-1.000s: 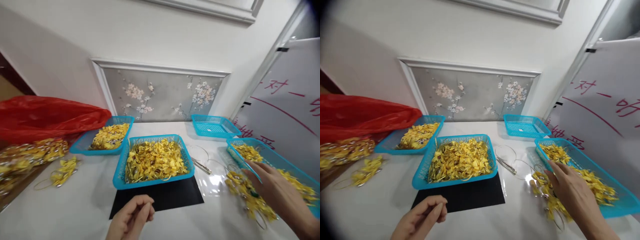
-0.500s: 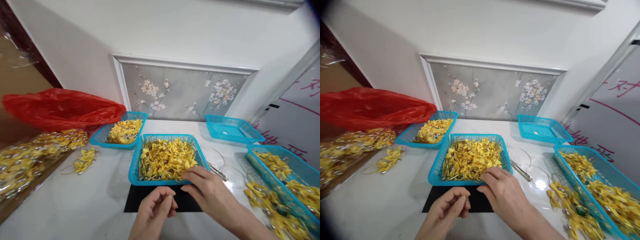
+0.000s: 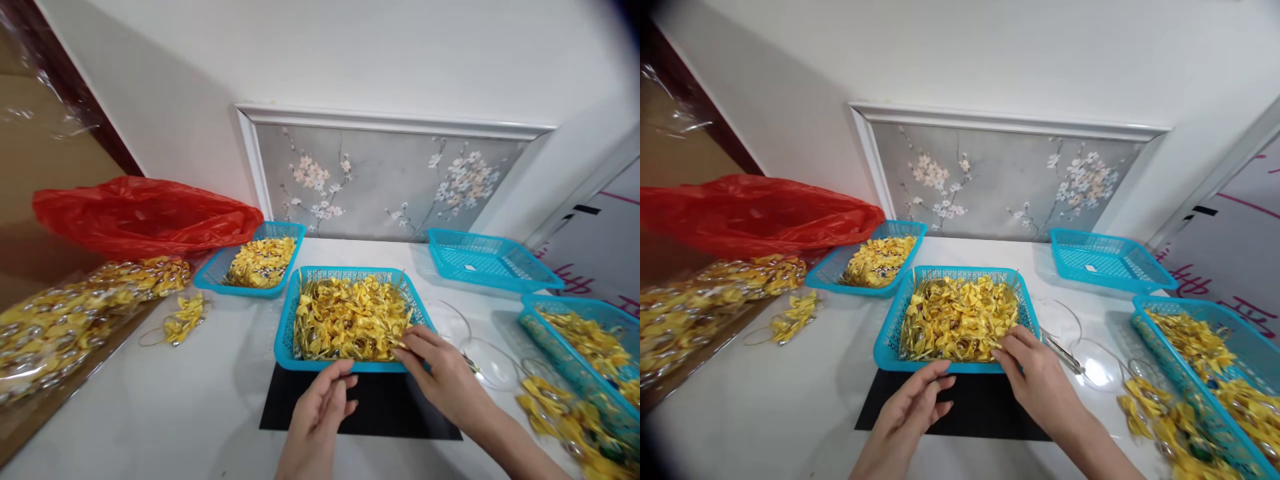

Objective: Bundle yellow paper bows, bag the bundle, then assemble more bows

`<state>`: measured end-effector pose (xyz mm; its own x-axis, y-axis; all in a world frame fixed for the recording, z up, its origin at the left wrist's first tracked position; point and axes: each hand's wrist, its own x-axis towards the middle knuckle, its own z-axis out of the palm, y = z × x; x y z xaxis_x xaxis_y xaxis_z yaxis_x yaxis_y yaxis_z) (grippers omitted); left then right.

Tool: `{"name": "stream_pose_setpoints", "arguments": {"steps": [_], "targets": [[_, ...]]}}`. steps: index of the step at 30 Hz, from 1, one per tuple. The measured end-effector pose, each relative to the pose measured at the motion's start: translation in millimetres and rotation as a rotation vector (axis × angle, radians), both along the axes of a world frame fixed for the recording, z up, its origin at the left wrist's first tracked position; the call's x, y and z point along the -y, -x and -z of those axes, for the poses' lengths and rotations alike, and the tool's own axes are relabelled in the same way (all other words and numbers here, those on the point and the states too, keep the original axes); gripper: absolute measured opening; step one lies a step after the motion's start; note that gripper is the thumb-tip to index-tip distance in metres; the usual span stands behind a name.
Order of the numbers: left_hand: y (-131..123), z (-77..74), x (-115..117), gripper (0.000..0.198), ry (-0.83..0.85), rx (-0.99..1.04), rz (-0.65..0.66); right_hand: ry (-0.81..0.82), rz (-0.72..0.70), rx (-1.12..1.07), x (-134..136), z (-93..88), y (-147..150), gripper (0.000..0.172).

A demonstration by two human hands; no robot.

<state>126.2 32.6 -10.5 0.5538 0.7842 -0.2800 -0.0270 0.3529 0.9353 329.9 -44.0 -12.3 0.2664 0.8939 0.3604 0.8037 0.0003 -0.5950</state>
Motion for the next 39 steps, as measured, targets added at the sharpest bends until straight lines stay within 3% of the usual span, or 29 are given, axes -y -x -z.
{"name": "stream_pose_setpoints", "arguments": {"steps": [5,12,17,20,24,27,30,35,39], "targets": [[-5,-2.5,4,0.045,0.040,0.056,0.063,0.018,0.032,-0.124,3,-6.6,-14,0.028],[-2,-7.4,6,0.043,0.007,0.008,0.200,-0.086,0.155,-0.350,1,-24.1,-16,0.038],[-1,-5.3,2,0.036,0.031,0.000,0.190,-0.106,0.168,-0.458,-2,-40.2,-15,0.041],[0,-7.9,1,0.035,0.044,0.018,0.157,-0.152,0.124,-0.735,-3,-49.6,-9,0.033],[1,-16.9,5,0.032,0.026,0.067,0.127,-0.164,-0.057,-1.257,-2,-57.4,15,0.025],[2,-21.2,9,0.034,0.048,0.211,0.149,-0.102,-0.156,-1.584,1,-55.8,39,0.018],[4,-21.7,9,0.035,0.035,0.321,0.240,-0.047,-0.188,-1.777,4,-46.4,58,0.014],[6,-21.3,10,0.013,-0.004,0.297,0.298,0.003,-0.116,-1.826,5,-24.1,68,0.014],[4,-20.6,12,0.007,0.028,0.294,0.296,0.032,-0.095,-1.726,5,-15.7,70,0.021]]}}
